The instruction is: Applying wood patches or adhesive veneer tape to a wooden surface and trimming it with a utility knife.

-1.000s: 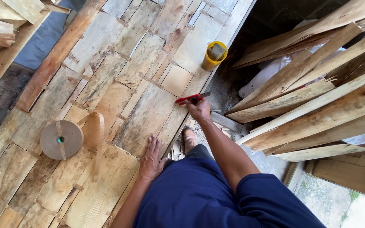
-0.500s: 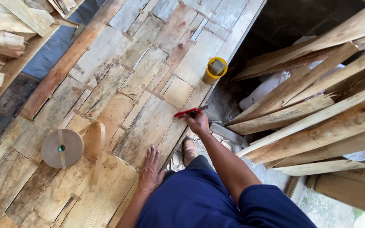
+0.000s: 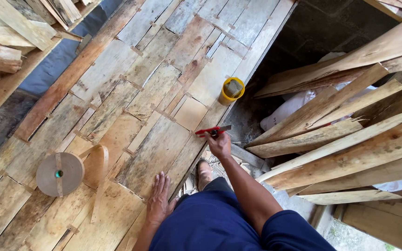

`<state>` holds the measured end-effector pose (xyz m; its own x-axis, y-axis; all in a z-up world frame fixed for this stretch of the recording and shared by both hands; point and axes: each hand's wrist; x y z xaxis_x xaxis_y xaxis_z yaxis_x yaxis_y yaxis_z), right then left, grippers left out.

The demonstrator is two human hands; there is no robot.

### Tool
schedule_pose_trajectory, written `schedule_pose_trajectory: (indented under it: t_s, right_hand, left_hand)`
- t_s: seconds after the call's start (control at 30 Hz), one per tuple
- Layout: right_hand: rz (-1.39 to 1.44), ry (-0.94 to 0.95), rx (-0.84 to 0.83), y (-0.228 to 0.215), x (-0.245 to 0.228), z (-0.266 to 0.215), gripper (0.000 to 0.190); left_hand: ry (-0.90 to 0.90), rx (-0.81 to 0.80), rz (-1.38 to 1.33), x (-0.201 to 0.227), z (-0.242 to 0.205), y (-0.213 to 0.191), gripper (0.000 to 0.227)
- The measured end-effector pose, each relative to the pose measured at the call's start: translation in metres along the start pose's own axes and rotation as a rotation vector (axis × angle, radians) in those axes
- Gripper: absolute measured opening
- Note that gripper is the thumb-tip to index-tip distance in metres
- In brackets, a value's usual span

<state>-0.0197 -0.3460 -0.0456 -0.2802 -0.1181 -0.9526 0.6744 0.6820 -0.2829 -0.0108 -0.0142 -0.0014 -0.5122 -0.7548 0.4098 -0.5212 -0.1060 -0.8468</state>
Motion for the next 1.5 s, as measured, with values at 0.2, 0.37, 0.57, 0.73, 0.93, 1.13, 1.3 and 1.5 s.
schedule_pose_trajectory:
  t_s: [0.2,0.37,0.57,0.73,0.93,1.13,1.3,1.5]
  right_hand:
    - [0.118,0.196,-0.049,-0.049,0.007,0.009,0.022]
    - [0.122,0.09,0.046,-0.085,0.053,0.034,0.026]
    - [0.245,0.008,0.163,-0.105,0.032,0.077,0.015]
    - [0.004,-0.284,0.24,-0.115,-0.052,0.091,0.033]
    - [-0.54,-0.689,0.223,-0.125,-0.104,0.116,0.095]
    - [-0.683,-0.508,0.017,-0.121,-0.119,0.13,0.111]
    - [-0.748,-0.497,-0.056,-0.117,-0.12,0.132,0.103]
    - [-0.686,-0.559,-0.036,-0.115,-0.115,0.133,0.085]
  left_hand:
    - [-0.066,-0.015,0.035,-0.002,0.007,0.015,0.106]
    - [-0.108,0.0,0.032,0.014,0.01,0.009,0.101]
    - [-0.101,0.01,0.049,0.043,0.031,-0.013,0.095]
    - [-0.008,0.036,-0.01,0.069,0.065,-0.019,0.086]
    - [0.145,-0.033,0.054,0.099,0.103,-0.026,0.081]
    - [0.203,-0.078,0.056,0.109,0.135,-0.008,0.085]
    - [0.166,-0.119,0.108,0.12,0.136,-0.018,0.088]
    - [0.147,-0.124,0.067,0.124,0.133,-0.027,0.09]
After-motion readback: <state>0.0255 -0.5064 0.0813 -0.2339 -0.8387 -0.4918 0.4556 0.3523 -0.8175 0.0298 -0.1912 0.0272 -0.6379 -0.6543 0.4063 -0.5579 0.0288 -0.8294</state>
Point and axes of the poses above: each hand's wrist, its own z-axis towards the middle knuckle, its own y-axis out of the palm, x = y × z, and after that the axes turned 5 degrees about -y, right-handed
